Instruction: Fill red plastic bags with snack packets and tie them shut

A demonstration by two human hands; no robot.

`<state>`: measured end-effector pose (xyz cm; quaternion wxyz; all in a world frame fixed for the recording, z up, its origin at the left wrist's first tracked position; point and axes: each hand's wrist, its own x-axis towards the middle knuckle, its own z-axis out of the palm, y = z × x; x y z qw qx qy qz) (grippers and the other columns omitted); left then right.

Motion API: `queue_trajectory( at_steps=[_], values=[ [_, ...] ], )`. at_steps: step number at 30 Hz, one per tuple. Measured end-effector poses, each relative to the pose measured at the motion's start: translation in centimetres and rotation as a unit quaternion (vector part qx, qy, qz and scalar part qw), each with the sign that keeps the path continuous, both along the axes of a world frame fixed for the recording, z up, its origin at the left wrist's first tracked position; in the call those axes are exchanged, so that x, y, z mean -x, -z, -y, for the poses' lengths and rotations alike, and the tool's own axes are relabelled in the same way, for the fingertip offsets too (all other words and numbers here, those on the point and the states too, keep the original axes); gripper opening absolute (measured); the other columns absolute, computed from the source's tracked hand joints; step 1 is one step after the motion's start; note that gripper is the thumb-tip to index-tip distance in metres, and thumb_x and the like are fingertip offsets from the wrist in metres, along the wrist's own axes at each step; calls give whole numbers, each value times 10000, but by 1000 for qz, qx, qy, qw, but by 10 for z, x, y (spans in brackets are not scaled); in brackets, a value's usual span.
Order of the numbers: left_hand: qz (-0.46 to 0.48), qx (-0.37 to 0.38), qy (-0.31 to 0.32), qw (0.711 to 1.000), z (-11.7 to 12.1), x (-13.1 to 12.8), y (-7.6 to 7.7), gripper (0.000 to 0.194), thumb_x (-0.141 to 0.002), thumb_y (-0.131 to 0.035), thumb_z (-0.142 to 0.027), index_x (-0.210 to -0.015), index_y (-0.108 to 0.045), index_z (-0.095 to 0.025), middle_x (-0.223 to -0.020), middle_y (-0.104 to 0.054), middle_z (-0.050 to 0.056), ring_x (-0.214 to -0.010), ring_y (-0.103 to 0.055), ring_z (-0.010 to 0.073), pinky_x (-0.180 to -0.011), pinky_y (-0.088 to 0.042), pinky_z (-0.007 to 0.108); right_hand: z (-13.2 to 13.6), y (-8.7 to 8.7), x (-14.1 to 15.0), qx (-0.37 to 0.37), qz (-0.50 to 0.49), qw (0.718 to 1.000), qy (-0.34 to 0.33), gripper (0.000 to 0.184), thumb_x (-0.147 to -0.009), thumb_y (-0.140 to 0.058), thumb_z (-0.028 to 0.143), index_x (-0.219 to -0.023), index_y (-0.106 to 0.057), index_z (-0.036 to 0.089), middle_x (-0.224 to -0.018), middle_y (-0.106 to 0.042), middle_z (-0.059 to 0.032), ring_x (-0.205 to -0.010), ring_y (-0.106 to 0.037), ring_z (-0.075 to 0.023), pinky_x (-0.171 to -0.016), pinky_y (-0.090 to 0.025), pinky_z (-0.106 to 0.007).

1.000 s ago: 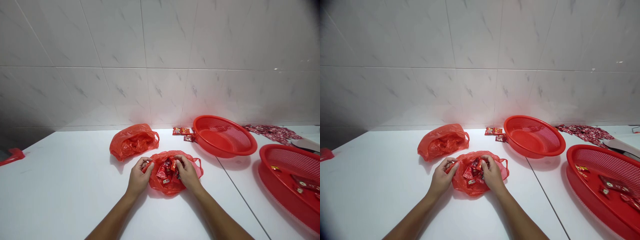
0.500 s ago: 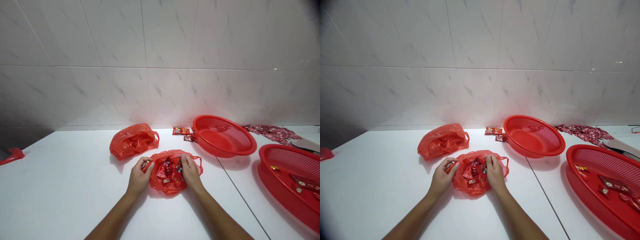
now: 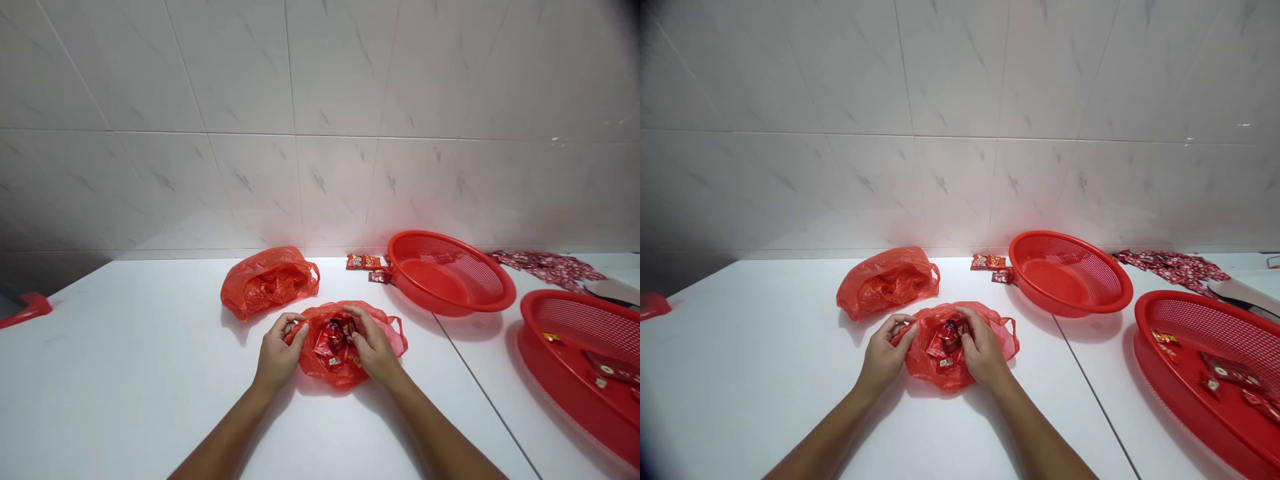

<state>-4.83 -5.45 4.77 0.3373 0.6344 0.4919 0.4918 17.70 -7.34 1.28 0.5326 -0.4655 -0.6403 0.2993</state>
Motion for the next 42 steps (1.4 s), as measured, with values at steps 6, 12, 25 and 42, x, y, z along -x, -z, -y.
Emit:
queue_trajectory(
  at_steps=[6, 12, 25, 42],
  values=[
    [44, 23, -3, 999, -1, 1, -7, 351, -912, -702, -515, -1076, -631, -213, -686, -622, -39, -646, -609, 160, -640, -486, 261, 5, -29, -24, -83, 96, 977, 173, 263, -990, -511, 314, -1101, -724, 208, -1001, -767, -71, -890, -716, -232, -829, -565, -376],
    [86, 47, -28, 995, -3, 5, -8, 418, -865, -752, -529, -1088, -583, -219, -675, -628, -55, -546, -538, 125, -559, -449, 240, 3, -41, -76, 97, 301, 925, 209, 673, -779, -774, 521, -1348, -653, 182, -1199, -708, -146, -1087, -676, -315, -856, -513, -390],
    [99, 58, 39, 993, -30, 8, -123, 456, -745, -896, -480, -1022, -666, -200, -689, -578, -59, -624, -584, 119, -602, -492, 234, -4, -141, -96, 93, -47, 988, -117, 319, -867, -794, 488, -741, -747, 199, -1317, -707, -110, -1282, -613, -293, -1050, -486, -406],
    [-30, -81, -46, 995, 5, -17, -173, 231, -872, -768, -447, -924, -806, -226, -822, -794, 30, -786, -764, 228, -663, -645, 306, -14, -165, -49, 35, -156, 986, -54, 419, -931, -733, 422, -1308, -654, 257, -771, -618, 16, -693, -583, -140, -687, -521, -301]
  ],
)
